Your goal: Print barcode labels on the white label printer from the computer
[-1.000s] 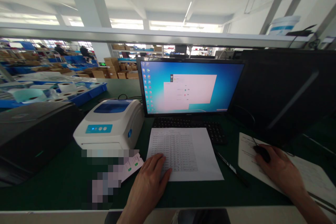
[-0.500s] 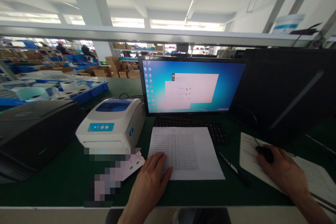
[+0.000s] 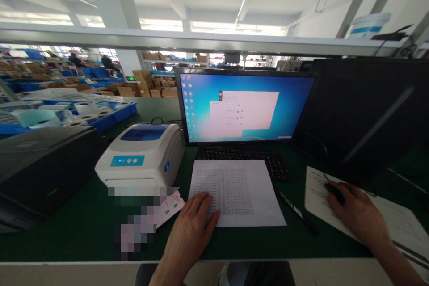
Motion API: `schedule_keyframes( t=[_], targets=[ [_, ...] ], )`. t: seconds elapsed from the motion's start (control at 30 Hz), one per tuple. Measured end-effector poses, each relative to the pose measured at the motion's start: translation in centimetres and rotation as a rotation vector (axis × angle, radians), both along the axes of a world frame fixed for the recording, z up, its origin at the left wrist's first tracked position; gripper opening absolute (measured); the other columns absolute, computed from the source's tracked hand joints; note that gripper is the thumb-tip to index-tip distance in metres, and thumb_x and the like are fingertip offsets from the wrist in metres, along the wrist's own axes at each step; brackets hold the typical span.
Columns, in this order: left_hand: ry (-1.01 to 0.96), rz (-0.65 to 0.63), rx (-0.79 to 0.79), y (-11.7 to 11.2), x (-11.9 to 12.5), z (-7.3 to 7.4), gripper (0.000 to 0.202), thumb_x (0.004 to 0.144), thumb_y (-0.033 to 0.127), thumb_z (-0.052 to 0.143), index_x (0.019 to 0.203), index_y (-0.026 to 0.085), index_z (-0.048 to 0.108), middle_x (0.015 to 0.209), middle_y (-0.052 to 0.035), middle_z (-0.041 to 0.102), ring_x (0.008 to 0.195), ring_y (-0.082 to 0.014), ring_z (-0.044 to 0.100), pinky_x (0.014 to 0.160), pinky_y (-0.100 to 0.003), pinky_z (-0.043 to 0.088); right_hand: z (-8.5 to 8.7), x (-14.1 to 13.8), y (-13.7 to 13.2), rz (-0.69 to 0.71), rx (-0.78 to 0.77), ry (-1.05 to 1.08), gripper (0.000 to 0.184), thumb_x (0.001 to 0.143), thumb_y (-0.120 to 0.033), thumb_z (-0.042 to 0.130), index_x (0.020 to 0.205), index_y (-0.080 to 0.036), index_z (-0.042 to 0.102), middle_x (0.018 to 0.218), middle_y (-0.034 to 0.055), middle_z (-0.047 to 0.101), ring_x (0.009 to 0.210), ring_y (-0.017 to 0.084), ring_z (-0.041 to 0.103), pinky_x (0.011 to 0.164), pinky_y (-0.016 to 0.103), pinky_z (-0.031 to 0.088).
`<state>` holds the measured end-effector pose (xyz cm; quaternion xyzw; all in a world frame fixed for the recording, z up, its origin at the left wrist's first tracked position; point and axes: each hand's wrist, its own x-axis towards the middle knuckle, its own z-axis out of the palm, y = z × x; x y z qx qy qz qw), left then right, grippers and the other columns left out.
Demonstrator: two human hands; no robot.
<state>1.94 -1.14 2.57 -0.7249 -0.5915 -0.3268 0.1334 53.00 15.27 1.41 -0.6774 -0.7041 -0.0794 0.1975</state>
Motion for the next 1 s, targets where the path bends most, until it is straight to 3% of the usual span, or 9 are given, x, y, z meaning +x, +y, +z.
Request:
schedule_keyframes(
  t=[0.23, 1.0],
  targets=[
    [-0.015, -0.003, -0.007, 0.04, -0.02, 0.01, 0.027, 0.115, 0.034, 0.067, 0.137, 0.02, 0.072, 0.135, -0.0156, 0.081, 0.12, -0.0349, 0.084, 0.103, -0.056, 0.075, -0.15, 0.11, 0.01, -0.026, -0.024, -0.008, 0.084, 0.108, -0.071, 0.028, 0.151, -0.015, 0.074, 0.155, 0.0228, 0.067, 0.133, 0.049, 0.07, 0.108, 0.07, 0.065],
    [-0.014, 0.016, -0.001, -0.02, 0.18, -0.16, 0.028, 0.116, 0.036, 0.064, 0.139, 0.02, 0.071, 0.135, -0.0165, 0.081, 0.121, -0.0359, 0.084, 0.101, -0.058, 0.075, -0.07, -0.12, 0.23, 0.018, 0.034, 0.088, 0.08, 0.107, -0.071, 0.036, 0.147, -0.014, 0.075, 0.153, 0.0261, 0.069, 0.124, 0.048, 0.075, 0.1, 0.07, 0.069]
  ],
)
